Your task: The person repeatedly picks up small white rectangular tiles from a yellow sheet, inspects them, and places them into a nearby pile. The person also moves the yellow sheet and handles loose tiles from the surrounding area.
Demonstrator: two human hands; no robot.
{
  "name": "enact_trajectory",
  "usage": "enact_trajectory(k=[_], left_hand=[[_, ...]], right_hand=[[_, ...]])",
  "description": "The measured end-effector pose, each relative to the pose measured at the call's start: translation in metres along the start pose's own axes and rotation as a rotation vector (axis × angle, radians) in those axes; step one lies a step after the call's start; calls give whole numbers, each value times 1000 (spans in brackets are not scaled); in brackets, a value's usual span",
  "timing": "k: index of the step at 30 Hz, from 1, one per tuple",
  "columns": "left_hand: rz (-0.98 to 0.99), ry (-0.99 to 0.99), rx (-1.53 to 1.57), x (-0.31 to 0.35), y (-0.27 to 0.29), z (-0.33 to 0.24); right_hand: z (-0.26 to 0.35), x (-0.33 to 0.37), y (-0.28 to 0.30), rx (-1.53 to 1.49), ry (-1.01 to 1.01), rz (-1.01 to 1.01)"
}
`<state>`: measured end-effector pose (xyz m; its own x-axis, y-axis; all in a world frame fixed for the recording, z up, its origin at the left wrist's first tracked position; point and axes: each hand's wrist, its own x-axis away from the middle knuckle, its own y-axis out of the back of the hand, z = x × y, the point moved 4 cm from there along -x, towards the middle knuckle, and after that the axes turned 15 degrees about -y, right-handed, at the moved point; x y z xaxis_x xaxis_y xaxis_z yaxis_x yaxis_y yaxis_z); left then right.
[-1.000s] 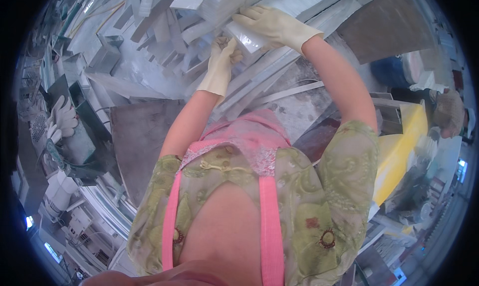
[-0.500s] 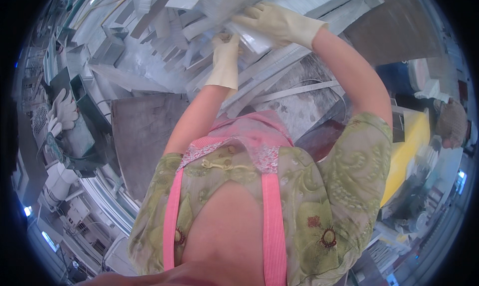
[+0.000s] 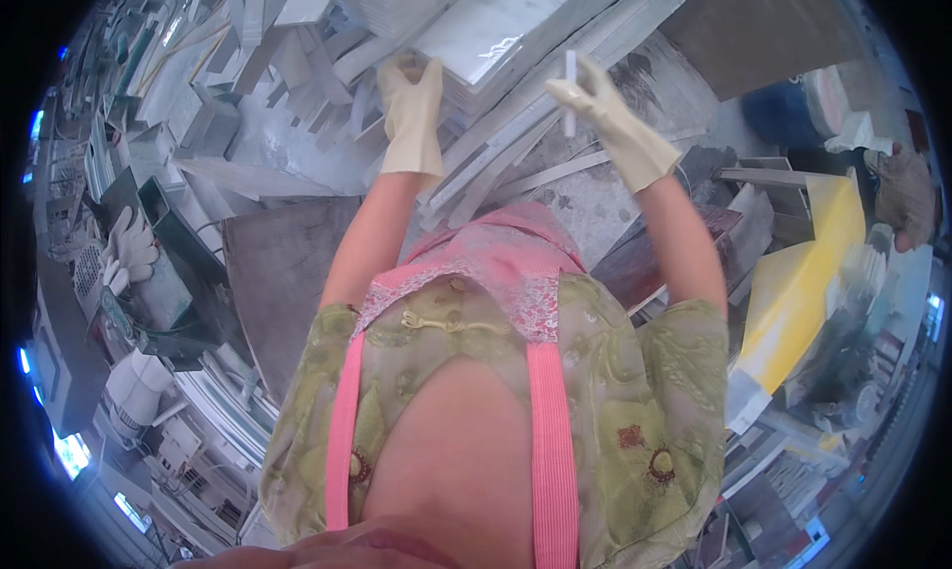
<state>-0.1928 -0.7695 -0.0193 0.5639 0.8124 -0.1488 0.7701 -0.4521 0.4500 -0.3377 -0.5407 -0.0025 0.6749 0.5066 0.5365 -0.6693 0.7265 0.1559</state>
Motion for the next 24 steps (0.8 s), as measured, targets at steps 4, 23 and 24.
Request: enact_trajectory(k=[4, 23, 24], left_hand=[[-79, -293, -27, 4, 17, -17], [12, -351, -261, -7, -4, -22], [12, -290, -207, -4, -6, -19]], right_hand=[[-29, 4, -42, -250, -113, 106], [9, -3, -105, -594, -138, 272], [7, -4, -104, -593, -181, 233]])
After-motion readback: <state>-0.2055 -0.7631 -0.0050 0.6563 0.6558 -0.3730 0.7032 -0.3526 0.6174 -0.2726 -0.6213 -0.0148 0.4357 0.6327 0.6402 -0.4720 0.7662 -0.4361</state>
